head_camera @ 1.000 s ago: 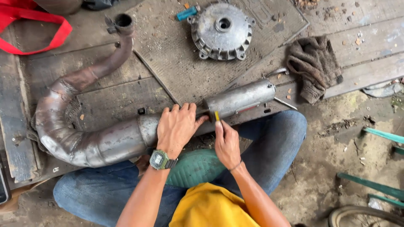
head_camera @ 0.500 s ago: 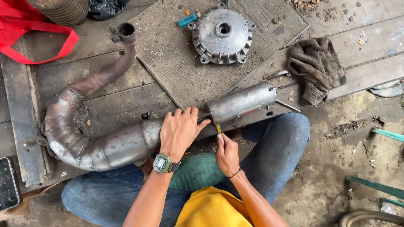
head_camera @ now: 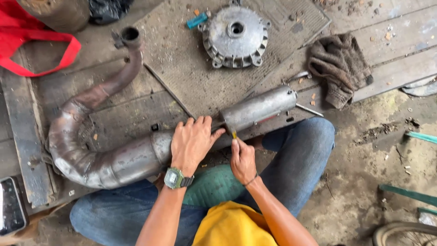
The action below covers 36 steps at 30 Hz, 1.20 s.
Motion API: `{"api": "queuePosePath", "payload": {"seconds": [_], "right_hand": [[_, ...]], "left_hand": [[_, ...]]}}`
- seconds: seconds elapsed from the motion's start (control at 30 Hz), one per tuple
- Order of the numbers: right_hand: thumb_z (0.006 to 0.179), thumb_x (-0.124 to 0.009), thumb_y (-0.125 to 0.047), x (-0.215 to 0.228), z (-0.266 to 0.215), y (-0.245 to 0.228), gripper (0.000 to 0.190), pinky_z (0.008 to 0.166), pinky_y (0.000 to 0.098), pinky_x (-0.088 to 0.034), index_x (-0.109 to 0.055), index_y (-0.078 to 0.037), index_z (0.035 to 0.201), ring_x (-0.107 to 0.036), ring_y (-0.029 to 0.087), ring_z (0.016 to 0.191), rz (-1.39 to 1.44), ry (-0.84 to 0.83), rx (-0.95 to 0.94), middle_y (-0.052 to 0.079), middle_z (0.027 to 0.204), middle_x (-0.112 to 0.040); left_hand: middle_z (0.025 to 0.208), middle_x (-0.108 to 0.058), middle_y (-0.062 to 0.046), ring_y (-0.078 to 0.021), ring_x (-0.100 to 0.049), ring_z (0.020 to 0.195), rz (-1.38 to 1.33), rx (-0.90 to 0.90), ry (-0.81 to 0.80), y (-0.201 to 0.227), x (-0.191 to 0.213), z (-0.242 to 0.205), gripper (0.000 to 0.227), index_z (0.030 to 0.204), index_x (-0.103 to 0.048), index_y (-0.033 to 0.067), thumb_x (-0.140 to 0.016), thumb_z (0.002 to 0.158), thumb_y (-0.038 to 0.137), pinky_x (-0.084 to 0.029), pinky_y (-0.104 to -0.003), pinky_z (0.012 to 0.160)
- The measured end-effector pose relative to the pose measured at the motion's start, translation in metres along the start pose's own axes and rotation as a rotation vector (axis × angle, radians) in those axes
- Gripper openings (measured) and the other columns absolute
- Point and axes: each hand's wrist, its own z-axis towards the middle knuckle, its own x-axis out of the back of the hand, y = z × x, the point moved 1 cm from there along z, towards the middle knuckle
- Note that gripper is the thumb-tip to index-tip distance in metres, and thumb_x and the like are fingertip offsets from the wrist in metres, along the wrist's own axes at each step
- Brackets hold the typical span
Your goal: The person sits cross-legged on a stool and uses a yellow-handled brush to scrub the exterior of a curved metal exhaust pipe. The person rotates the pipe to clean different sections while holding it steady with the other hand.
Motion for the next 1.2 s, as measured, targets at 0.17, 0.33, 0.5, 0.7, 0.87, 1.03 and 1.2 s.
{"api": "queuePosePath", "payload": {"seconds": [0.17,0.33,0.5,0.7,0.87,1.03,1.2], "right_hand": [[0.108,-0.042,-0.021,-0.006,-0.003,0.017,0.046,0.05,0.0355,-0.041,-0.048,-0.007,0.064,-0.046,0.024,0.045,0.023,-0.003,-0.009,0.017,0.047,-0.046],[0.108,-0.041,-0.021,-0.008,-0.003,0.013,0.046,0.05,0.0376,-0.043,-0.046,-0.007,0.065,-0.046,0.026,0.046,0.042,-0.016,0.032,0.019,0.048,-0.046],[0.108,-0.041,-0.021,-0.013,-0.004,0.017,0.047,0.048,0.0345,-0.04,-0.045,-0.009,0.063,-0.043,0.019,0.046,0.092,0.012,0.035,0.012,0.045,-0.042],[0.107,-0.044,-0.018,-0.024,-0.012,0.044,0.046,0.046,0.0347,-0.039,-0.05,-0.006,0.063,-0.041,0.019,0.044,0.081,0.002,0.023,0.011,0.046,-0.035],[0.109,-0.039,-0.021,-0.021,-0.011,0.036,0.051,0.046,0.0325,-0.036,-0.047,-0.01,0.06,-0.039,0.015,0.046,0.152,0.033,0.016,0.008,0.043,-0.041],[0.109,-0.041,-0.02,-0.016,-0.011,0.024,0.051,0.047,0.035,-0.035,-0.045,-0.007,0.059,-0.039,0.018,0.046,0.15,0.014,0.003,0.013,0.044,-0.041],[0.107,-0.043,-0.017,-0.013,-0.013,0.039,0.049,0.048,0.0352,-0.035,-0.044,-0.008,0.06,-0.039,0.017,0.049,0.144,0.04,-0.003,0.012,0.046,-0.04]], "left_hand": [[0.091,-0.07,-0.006,-0.0293,-0.072,0.092,0.025,-0.005,0.0,0.0,0.001,0.005,0.061,0.103,-0.063,0.0141,-0.036,0.101,0.069,-0.056,-0.045,0.077],[0.092,-0.071,-0.006,-0.029,-0.072,0.092,0.01,0.005,-0.034,0.0,0.005,0.003,0.064,0.104,-0.064,0.014,-0.032,0.102,0.07,-0.055,-0.045,0.077],[0.088,-0.071,-0.006,-0.0302,-0.072,0.09,-0.001,0.004,0.004,0.001,0.004,0.002,0.062,0.1,-0.063,0.0134,-0.035,0.101,0.069,-0.056,-0.046,0.077],[0.089,-0.071,-0.007,-0.0316,-0.072,0.091,-0.023,0.011,0.024,-0.001,-0.003,0.001,0.062,0.1,-0.062,0.0137,-0.036,0.1,0.069,-0.056,-0.048,0.077],[0.092,-0.072,-0.007,-0.0313,-0.072,0.093,-0.019,-0.003,-0.001,-0.001,0.0,-0.001,0.06,0.103,-0.062,0.0132,-0.036,0.101,0.067,-0.056,-0.047,0.077],[0.092,-0.072,-0.007,-0.0313,-0.072,0.092,-0.032,0.0,-0.02,0.0,-0.002,-0.003,0.061,0.103,-0.062,0.0126,-0.035,0.102,0.067,-0.056,-0.047,0.077],[0.094,-0.071,-0.009,-0.0325,-0.071,0.094,-0.044,-0.031,-0.039,-0.002,0.006,0.002,0.063,0.108,-0.062,0.0096,-0.035,0.103,0.066,-0.056,-0.047,0.078]]}}
